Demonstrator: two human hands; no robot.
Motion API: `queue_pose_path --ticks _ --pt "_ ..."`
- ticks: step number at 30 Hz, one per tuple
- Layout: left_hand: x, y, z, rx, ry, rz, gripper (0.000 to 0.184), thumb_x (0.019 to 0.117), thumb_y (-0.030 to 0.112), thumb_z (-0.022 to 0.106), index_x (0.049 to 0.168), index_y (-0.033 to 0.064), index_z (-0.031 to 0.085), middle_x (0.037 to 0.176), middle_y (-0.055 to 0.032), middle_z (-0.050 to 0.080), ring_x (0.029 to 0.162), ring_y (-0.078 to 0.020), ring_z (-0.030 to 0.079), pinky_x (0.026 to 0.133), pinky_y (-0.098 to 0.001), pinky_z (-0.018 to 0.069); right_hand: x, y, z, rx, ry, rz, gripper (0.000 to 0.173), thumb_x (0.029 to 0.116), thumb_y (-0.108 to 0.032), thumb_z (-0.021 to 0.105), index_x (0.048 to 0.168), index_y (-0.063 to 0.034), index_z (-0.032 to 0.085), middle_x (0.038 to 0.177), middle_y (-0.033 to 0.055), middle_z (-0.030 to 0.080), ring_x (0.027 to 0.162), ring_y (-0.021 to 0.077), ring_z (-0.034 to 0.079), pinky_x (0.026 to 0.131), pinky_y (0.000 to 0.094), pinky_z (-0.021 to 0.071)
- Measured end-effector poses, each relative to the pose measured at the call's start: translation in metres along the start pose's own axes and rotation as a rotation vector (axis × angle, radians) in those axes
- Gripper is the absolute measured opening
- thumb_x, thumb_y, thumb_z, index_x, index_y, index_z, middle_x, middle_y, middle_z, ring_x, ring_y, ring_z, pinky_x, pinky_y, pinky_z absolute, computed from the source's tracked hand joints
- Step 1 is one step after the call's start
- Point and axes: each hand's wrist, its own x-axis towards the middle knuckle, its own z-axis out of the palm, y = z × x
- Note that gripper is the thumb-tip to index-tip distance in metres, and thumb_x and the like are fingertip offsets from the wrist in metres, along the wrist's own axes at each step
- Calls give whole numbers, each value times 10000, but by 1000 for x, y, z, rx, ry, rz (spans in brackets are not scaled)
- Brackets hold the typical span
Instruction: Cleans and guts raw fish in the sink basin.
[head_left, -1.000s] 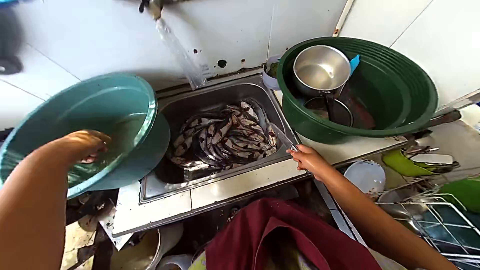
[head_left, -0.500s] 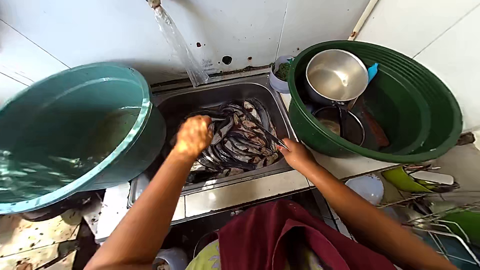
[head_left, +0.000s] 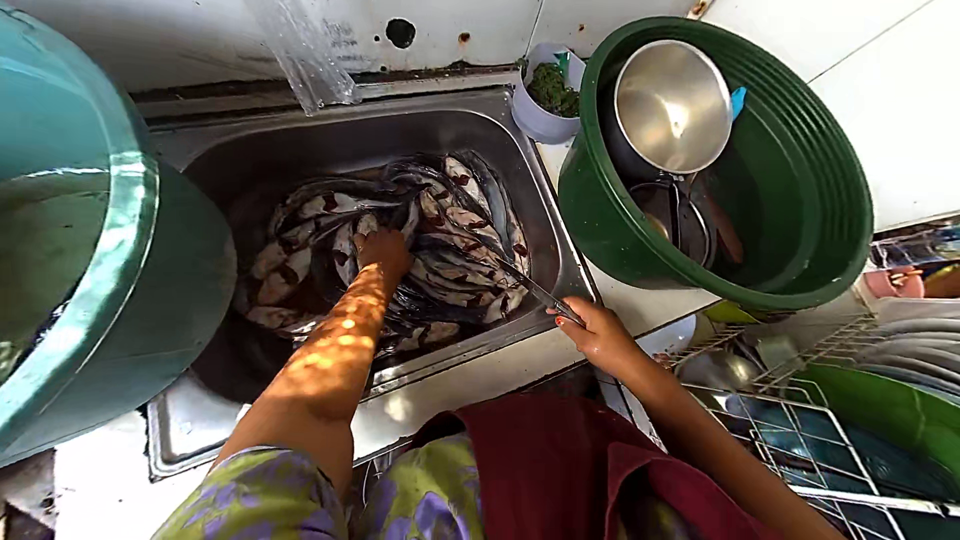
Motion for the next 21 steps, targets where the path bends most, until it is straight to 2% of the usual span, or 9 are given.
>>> queue_pose_path --ticks 3,5,6,8,11,13,15,18,21 --pt "-6 -3 -12 -144 -153 -22 562 922 391 708 1229 -74 635 1299 -359 579 1255 -546 527 1017 -780 341 -5 -1 -1 58 7 22 313 1066 -230 500 1292 -70 645 1089 101 694 762 137 639 706 339 545" --pt "-17 -7 -17 -358 -202 -35 559 946 324 694 1301 -90 575 1265 -364 589 1216 -525 564 993 -737 408 -5 -2 -1 83 19 13 310 1068 -236 498 1277 -70 655 1035 91 685 720 115 615 680 315 533" --pt "-29 -7 -20 -507 -204 -47 519 951 269 694 1321 -72 567 1215 -336 616 1150 -483 602 972 -691 448 -4 -5 1 94 27 10 315 1074 -251 490 1264 -69 661 982 88 673 707 118 607 675 319 530" --pt "-60 -2 -26 -849 -209 -72 413 951 163 654 1322 8 557 1002 -189 633 845 -284 608 770 -485 512 0 -14 6 98 50 -8 340 1085 -274 456 1238 -56 667 893 93 645 727 156 620 703 366 544" --pt "-103 12 -27 -1313 -229 -72 408 940 41 603 1334 61 500 854 -69 586 643 -132 556 589 -295 498 7 -42 18 10 87 -100 335 1088 -190 435 1303 -1 608 1005 158 674 837 255 693 780 457 599" --pt "-123 22 -22 -1503 -224 -50 398 934 3 596 1311 59 480 816 -62 574 607 -125 556 556 -275 501 11 -65 26 -129 98 -195 341 1075 -141 468 1365 13 560 1134 202 671 952 323 698 857 524 583" --pt "-138 29 -16 -1589 -214 -5 337 948 18 594 1267 62 491 798 -53 574 598 -122 553 554 -276 502 14 -86 32 -269 92 -264 397 1067 -129 492 1453 -37 519 1238 221 663 1062 382 689 912 588 553" --pt "-145 35 -6 -1680 -217 72 254 960 12 557 1195 77 487 733 -26 536 555 -101 517 516 -252 467 13 -99 43 -449 84 -342 417 1067 -144 499 1481 -92 503 1185 196 694 944 384 720 798 583 582" --pt "-144 35 0 -1704 -213 98 315 962 -26 552 1252 64 471 729 -30 518 553 -103 500 514 -251 448 11 -107 53 -574 33 -293 386 1077 -169 494 1446 -58 516 1093 212 704 903 403 720 775 576 580"
